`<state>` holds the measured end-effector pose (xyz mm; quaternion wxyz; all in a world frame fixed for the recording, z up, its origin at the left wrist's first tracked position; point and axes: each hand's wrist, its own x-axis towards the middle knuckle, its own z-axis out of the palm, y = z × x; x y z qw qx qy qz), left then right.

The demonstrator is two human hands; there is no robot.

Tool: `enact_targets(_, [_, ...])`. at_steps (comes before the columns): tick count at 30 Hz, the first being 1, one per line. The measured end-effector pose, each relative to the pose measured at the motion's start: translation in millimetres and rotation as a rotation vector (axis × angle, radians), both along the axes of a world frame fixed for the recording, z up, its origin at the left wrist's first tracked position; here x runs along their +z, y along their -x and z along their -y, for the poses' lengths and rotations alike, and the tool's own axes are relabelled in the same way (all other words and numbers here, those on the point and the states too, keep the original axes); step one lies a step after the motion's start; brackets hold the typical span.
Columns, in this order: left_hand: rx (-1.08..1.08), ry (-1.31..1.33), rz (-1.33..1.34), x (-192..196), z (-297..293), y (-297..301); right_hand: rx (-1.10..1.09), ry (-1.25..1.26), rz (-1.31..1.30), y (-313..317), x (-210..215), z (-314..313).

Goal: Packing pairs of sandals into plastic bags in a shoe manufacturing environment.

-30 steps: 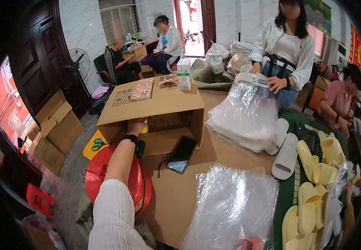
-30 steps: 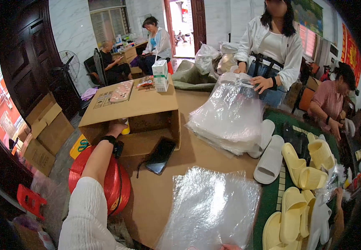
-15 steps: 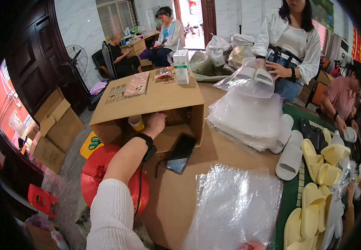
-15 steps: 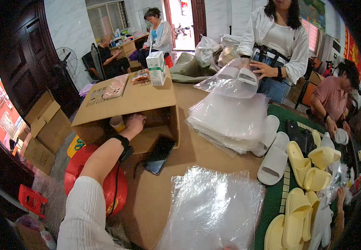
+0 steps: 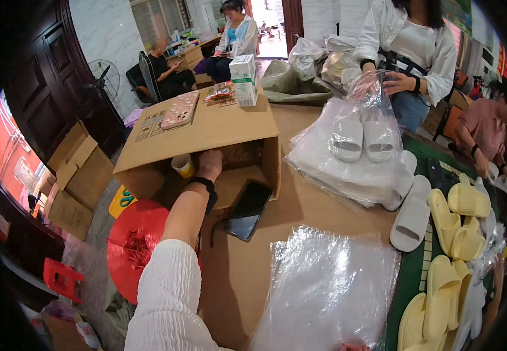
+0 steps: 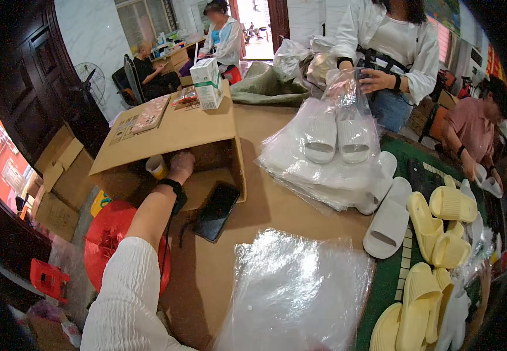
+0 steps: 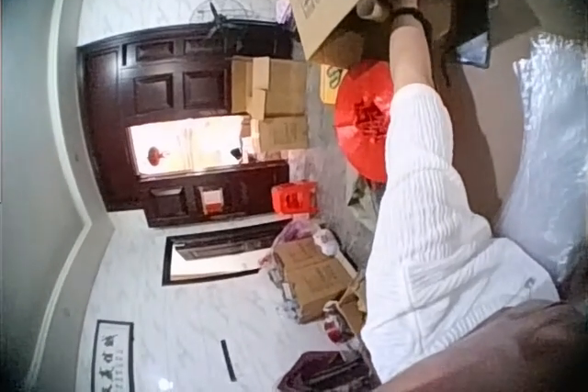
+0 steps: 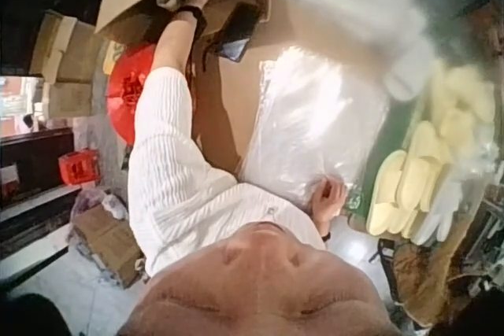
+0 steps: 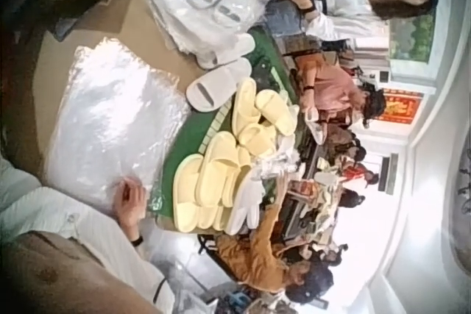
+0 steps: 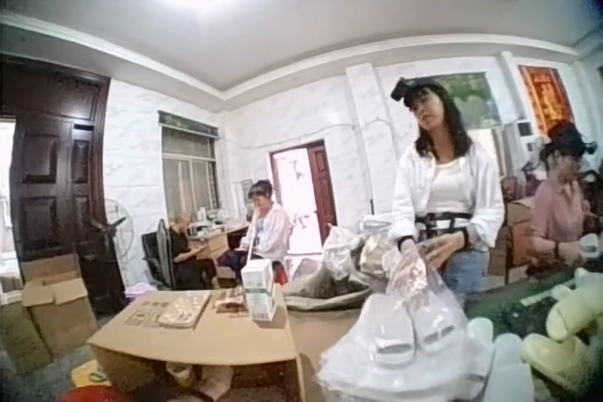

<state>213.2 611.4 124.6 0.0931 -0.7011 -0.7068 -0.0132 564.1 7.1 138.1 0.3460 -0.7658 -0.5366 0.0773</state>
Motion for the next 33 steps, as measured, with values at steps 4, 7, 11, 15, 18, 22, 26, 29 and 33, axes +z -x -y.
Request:
enact_targets(4, [-0.017,-0.127,-0.005,23.7,31.5,7.4,0.009,-0.058,0.054,-2.2,-13.5,2.2])
enact_targets(7, [-0.027,-0.178,0.012,36.5,53.7,-0.1,-0.004,0.022,0.025,-4.9,-15.3,4.1])
enact_targets(11, [-0.144,0.458,-0.058,39.0,79.8,-34.1,-0.027,0.08,0.136,-11.1,-26.6,14.7])
enact_targets(15, [-0.169,0.531,-0.159,-17.7,85.9,21.6,0.007,-0.191,0.044,-6.5,-45.9,8.4])
enact_targets(18, [-0.095,0.459,0.036,-8.6,104.1,-0.7,0.009,-0.208,0.069,-7.8,-47.0,14.6])
enact_targets(22, [-0.018,0.053,0.174,7.8,137.2,25.1,0.026,-0.207,-0.034,-2.1,-44.1,12.0])
enact_targets(26, [-0.211,-0.114,0.578,73.6,211.7,-57.3,-0.081,-0.219,0.004,-12.5,-56.2,22.6])
enact_targets(29, [-0.469,-0.266,0.866,83.6,280.4,-42.6,0.018,-0.264,0.03,-8.8,-47.1,16.9])
enact_targets(33, [-0.221,0.575,1.887,100.0,412.2,-66.4,0.077,-0.593,0.113,-7.1,-43.8,24.1])
